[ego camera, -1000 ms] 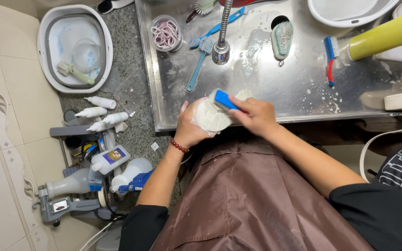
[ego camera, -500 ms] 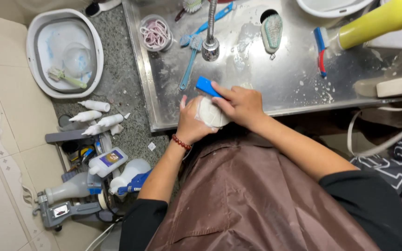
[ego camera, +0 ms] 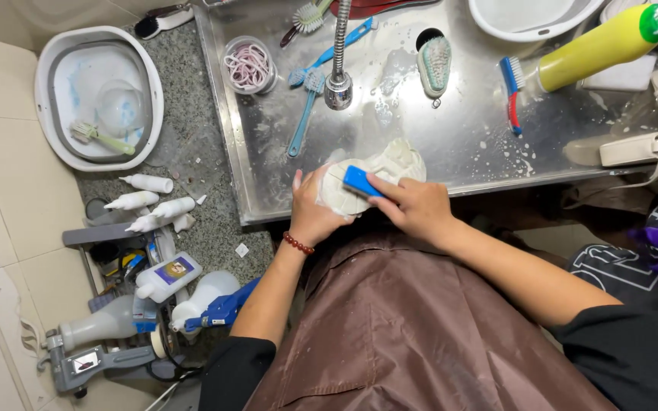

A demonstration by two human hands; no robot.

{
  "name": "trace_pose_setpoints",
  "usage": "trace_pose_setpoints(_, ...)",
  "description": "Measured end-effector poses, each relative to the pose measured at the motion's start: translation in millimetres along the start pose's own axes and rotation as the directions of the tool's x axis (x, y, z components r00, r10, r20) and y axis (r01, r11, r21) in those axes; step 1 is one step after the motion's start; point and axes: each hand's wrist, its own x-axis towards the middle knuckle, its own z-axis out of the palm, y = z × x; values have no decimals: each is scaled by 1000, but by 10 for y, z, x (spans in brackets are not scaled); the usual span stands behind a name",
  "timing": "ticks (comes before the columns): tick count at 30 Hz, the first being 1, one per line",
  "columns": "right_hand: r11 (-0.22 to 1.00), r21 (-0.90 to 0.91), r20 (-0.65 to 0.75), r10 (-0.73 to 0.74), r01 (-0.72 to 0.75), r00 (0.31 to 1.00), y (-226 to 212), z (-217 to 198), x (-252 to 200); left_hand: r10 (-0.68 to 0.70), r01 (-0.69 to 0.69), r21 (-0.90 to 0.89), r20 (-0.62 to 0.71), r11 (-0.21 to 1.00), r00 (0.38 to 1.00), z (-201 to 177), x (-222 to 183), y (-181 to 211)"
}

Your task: The recorder is cleaning a white sneaker using a brush and cleaning solution at a workbench.

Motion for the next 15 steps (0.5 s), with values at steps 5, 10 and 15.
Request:
trace_pose_setpoints(5, 999, -48, -86, -14, 9, 996, -158, -11, 158, -32, 33, 42, -18, 999, 999, 55, -3, -13)
trace_pose_setpoints(10, 1000, -14, 19, -21, 21, 1000, -71, 0, 48, -24, 28, 51, -60, 998, 998, 113, -40, 38)
trace_pose_setpoints(15, 993, -122, -71, -5, -3, 997, -174, 85, 302, -68, 70, 68, -26, 995, 997, 114, -28, -47)
